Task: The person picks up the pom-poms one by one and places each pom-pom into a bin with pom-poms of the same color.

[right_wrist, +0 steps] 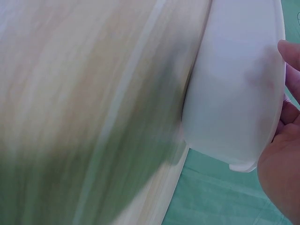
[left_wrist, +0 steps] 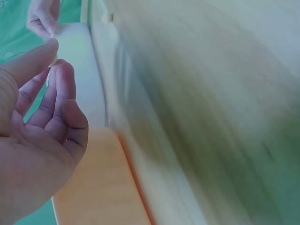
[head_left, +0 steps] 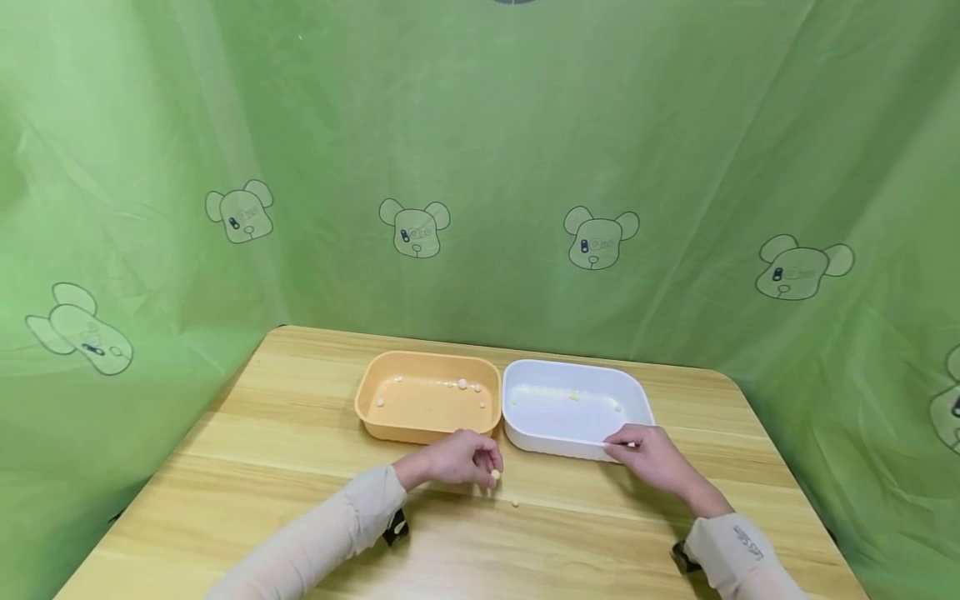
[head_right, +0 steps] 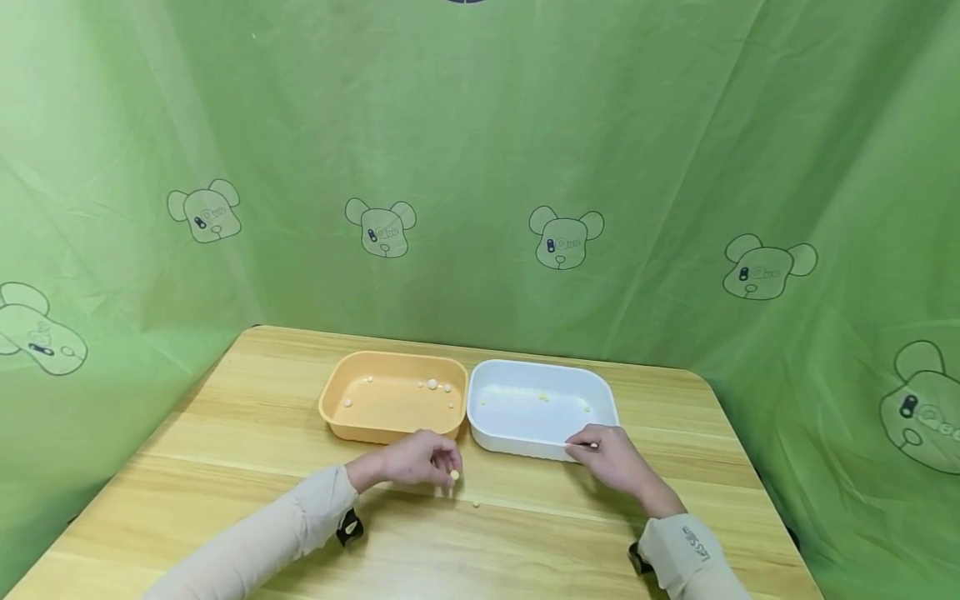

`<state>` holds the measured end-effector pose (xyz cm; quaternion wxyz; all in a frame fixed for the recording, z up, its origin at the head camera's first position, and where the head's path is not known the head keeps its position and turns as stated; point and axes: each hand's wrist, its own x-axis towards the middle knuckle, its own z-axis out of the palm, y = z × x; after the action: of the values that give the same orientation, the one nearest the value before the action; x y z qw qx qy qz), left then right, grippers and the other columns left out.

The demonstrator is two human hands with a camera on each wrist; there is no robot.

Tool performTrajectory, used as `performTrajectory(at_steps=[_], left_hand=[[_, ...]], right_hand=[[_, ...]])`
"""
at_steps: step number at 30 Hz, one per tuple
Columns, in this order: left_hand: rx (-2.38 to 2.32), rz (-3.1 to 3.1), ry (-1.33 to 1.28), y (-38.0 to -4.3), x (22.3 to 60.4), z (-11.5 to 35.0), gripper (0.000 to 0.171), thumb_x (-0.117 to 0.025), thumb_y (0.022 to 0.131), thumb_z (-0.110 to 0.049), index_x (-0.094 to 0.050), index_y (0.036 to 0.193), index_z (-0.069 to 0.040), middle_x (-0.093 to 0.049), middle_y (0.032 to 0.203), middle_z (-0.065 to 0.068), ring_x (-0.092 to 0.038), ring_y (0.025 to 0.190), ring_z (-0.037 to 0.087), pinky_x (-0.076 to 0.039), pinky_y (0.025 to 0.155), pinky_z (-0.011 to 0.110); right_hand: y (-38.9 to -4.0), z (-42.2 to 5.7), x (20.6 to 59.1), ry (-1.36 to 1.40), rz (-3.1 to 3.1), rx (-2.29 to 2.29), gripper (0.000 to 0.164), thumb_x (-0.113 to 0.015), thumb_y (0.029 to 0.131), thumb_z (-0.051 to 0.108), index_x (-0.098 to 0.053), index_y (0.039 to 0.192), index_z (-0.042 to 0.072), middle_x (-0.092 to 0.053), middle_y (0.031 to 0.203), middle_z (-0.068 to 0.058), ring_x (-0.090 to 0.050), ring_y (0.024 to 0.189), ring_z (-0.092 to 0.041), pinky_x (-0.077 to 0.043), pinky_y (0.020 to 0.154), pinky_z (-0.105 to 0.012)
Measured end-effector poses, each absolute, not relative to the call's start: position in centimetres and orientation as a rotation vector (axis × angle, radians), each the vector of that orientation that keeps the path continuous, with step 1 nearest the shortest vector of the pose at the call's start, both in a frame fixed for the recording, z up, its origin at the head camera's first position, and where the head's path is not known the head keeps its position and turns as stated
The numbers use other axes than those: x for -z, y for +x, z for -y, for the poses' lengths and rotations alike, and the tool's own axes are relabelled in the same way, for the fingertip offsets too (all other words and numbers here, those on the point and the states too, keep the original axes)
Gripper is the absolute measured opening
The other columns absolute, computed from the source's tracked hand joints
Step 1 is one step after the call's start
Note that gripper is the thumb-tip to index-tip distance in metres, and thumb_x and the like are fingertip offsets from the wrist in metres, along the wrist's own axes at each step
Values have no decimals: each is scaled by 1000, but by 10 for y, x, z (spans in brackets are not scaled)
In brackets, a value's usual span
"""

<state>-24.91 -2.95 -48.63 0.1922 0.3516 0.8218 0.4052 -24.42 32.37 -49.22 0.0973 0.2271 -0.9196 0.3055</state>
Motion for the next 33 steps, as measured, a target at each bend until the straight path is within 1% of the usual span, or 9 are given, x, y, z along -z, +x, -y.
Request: performTrajectory(at_steps=[9,15,20,21,26,28,33], left_hand=[[-1264,-2277,987,-255,476,29,16,-73,79,2,-65,89,-7,-63,78,-5,-59,72,6,-52,70,21],[-1325,-2275,989,-256,468,28,15,-73,79,1,-65,90,-4,-63,80,-4,-60,74,6,-52,72,22],[-1358,-2278,954,-255,460,25,15,-74,79,0,-65,91,-5,-64,80,-3,-60,75,7,-52,73,21],[-1366,-2281,952,-253,455,25,15,-73,79,1,-65,91,-4,-64,81,-1,-60,75,9,-52,72,21],[-1372,-2307,946,-255,449,23,15,-74,79,-1,-65,91,-5,-64,81,-1,-60,76,9,-52,73,22],[-1368,-2321,942,-260,452,23,15,-74,80,-3,-65,90,-8,-64,81,-4,-60,76,8,-52,73,23],[-1387,-2336,924,-264,449,22,14,-74,80,-3,-66,90,-9,-64,80,-4,-59,76,8,-51,73,23]], right_hand=[[-243,-324,492,676,2722,-904,6,-72,83,12,-74,86,16,-64,78,15,-58,72,-2,-50,65,-25],[-243,-324,491,680,2723,-905,6,-71,84,13,-74,87,17,-64,79,15,-58,72,-2,-50,66,-26],[-243,-323,491,680,2726,-913,6,-71,84,13,-74,87,16,-64,79,15,-58,72,-2,-50,66,-26],[-243,-323,491,679,2726,-915,6,-71,84,13,-74,87,16,-64,79,15,-58,73,-2,-50,66,-26],[-242,-323,490,670,2734,-925,5,-71,85,14,-74,87,17,-64,79,15,-59,73,-3,-51,66,-26],[-241,-323,490,668,2738,-927,5,-71,85,14,-74,87,17,-64,79,15,-59,74,-3,-51,67,-26],[-242,-323,490,676,2732,-925,5,-71,85,15,-74,88,17,-64,80,15,-60,75,-3,-51,67,-26]])
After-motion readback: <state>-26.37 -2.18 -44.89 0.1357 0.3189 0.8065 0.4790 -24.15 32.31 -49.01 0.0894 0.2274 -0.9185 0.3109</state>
